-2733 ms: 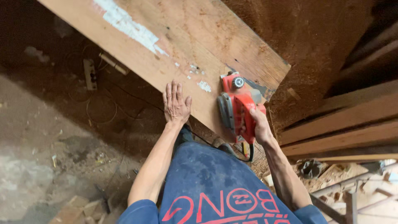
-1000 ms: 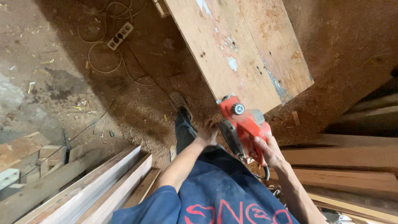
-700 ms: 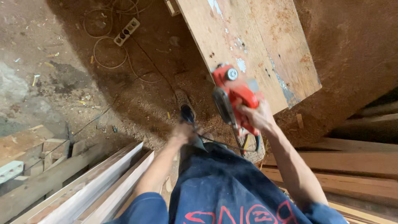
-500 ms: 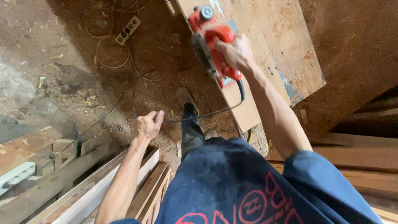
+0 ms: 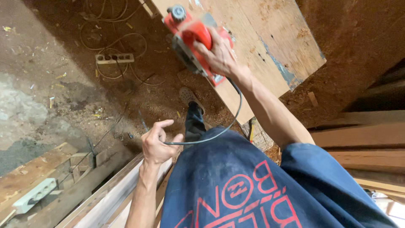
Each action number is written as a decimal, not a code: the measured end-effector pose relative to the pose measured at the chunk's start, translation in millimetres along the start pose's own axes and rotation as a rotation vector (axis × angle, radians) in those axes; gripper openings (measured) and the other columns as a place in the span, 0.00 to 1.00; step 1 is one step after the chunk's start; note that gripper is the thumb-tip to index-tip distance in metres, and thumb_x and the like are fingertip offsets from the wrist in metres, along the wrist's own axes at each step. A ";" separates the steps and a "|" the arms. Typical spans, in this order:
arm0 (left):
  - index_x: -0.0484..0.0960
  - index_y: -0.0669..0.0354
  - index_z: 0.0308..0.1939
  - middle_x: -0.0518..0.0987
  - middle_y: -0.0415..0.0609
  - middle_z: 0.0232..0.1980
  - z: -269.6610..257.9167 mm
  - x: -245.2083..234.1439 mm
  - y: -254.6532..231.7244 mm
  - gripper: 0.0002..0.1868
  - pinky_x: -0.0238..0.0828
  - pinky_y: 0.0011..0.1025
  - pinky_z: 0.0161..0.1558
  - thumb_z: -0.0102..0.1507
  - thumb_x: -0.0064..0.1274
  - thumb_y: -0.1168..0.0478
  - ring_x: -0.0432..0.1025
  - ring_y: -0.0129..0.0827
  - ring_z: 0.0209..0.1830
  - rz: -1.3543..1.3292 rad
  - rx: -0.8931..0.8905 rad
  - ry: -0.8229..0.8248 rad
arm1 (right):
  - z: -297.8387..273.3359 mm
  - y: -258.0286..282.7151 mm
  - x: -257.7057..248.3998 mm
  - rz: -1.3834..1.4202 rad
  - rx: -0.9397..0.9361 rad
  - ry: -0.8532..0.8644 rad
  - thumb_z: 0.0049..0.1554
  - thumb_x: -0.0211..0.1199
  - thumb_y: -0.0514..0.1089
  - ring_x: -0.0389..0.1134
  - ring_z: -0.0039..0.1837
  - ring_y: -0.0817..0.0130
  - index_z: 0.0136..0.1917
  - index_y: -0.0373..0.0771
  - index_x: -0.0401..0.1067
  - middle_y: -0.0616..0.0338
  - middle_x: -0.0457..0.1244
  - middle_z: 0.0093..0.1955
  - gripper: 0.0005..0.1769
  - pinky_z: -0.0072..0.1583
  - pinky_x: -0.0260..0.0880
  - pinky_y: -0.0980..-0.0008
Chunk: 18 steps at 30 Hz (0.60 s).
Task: The person uses a red electric sander to smooth a long wooden plank resting on supports. They move the sander back and forth along the plank's length, generating sawdust, while keeping one hand on the wood for stability.
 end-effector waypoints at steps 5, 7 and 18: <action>0.84 0.55 0.44 0.68 0.42 0.22 -43.7 52.9 14.0 0.18 0.62 0.31 0.22 0.51 0.68 0.64 0.63 0.29 0.16 -0.017 -0.014 0.090 | -182.3 -23.6 -43.9 0.056 0.176 0.076 0.59 0.63 0.46 0.75 0.48 0.56 0.73 0.40 0.62 0.47 0.69 0.50 0.31 0.54 0.75 0.59; 0.84 0.54 0.44 0.71 0.42 0.24 -58.3 88.2 -0.4 0.17 0.65 0.31 0.24 0.51 0.66 0.65 0.65 0.29 0.19 -0.052 0.035 0.153 | -253.9 -27.1 -63.8 0.014 0.241 0.073 0.57 0.63 0.45 0.74 0.41 0.62 0.73 0.42 0.63 0.52 0.69 0.42 0.31 0.47 0.75 0.64; 0.84 0.61 0.43 0.62 0.34 0.20 -84.3 152.9 -87.0 0.16 0.55 0.22 0.25 0.54 0.68 0.62 0.57 0.16 0.21 -0.658 -0.192 0.389 | -291.3 -44.7 -57.4 0.068 0.358 -0.022 0.56 0.65 0.45 0.73 0.43 0.71 0.68 0.43 0.68 0.58 0.70 0.43 0.27 0.48 0.75 0.67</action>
Point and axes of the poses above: each hand's wrist, its own z-axis towards the middle knuckle, its own x-axis out of the palm, y = z × x, the point moved 9 cm from there along z, towards the middle knuckle
